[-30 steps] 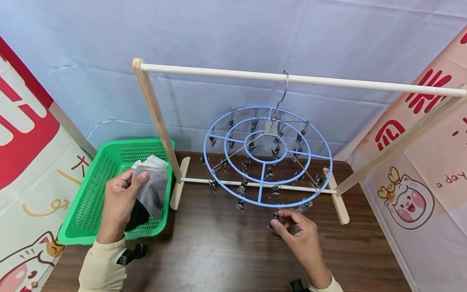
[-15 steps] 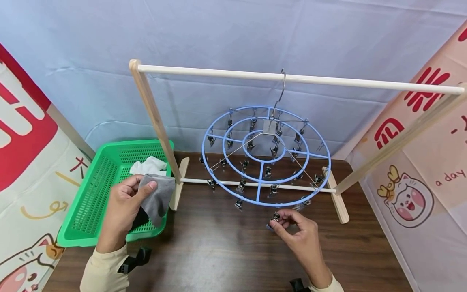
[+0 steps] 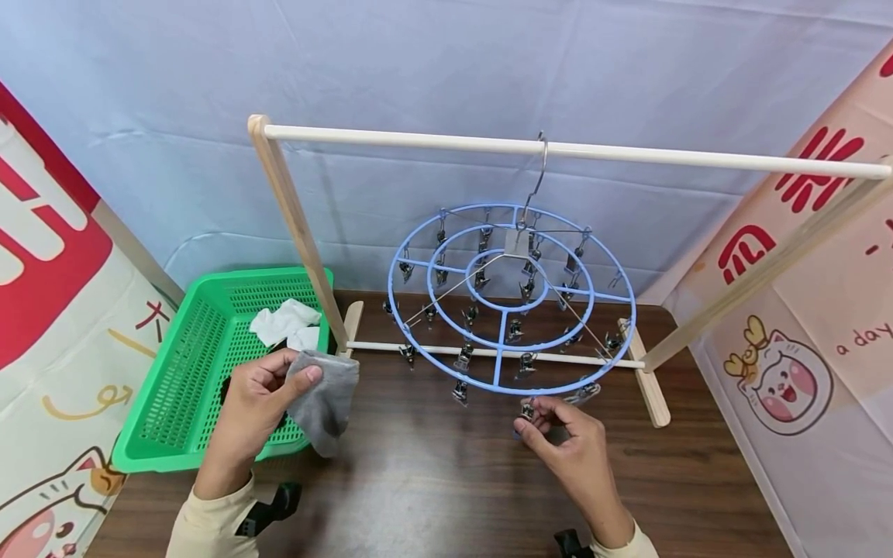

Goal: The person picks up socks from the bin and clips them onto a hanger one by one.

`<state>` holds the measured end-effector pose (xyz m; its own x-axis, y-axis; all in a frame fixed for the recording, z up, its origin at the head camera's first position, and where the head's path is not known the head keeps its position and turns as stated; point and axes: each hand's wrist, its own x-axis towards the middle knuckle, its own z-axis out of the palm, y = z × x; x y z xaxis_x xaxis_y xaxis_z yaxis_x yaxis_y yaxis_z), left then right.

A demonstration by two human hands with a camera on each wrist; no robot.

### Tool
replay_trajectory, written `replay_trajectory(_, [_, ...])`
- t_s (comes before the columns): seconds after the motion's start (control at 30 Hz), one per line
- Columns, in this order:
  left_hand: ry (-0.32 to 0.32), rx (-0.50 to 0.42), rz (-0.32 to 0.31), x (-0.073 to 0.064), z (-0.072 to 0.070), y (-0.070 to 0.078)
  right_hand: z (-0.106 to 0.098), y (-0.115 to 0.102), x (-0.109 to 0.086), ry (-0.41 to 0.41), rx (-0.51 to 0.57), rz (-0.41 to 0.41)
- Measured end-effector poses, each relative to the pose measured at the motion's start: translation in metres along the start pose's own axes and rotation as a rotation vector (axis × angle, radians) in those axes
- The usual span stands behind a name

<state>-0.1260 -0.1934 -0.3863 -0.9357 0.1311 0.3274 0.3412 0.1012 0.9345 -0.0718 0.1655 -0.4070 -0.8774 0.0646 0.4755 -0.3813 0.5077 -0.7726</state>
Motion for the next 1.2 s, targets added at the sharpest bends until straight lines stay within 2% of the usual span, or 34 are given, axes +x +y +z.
replay_trajectory(0.17, [-0.042, 0.057, 0.017, -0.002, 0.005, -0.003, -0.001, -0.009, 0.001, 0.002, 0.024, -0.009])
replay_trajectory(0.43, [-0.147, 0.066, 0.039, -0.004, 0.016, -0.007, -0.001, -0.006, 0.001, -0.004, 0.05, -0.018])
replay_trajectory(0.7, [-0.264, 0.176, 0.08, -0.004, 0.026, -0.011, -0.005, -0.006, 0.002, -0.024, 0.017, -0.042])
replay_trajectory(0.87, [-0.331, 0.188, 0.061, -0.005, 0.032, -0.013, -0.002, -0.005, 0.002, 0.005, 0.043, -0.082])
replay_trajectory(1.2, [-0.413, 0.184, 0.011, -0.005, 0.041, -0.017, 0.001, -0.005, 0.002, 0.022, 0.031, -0.078])
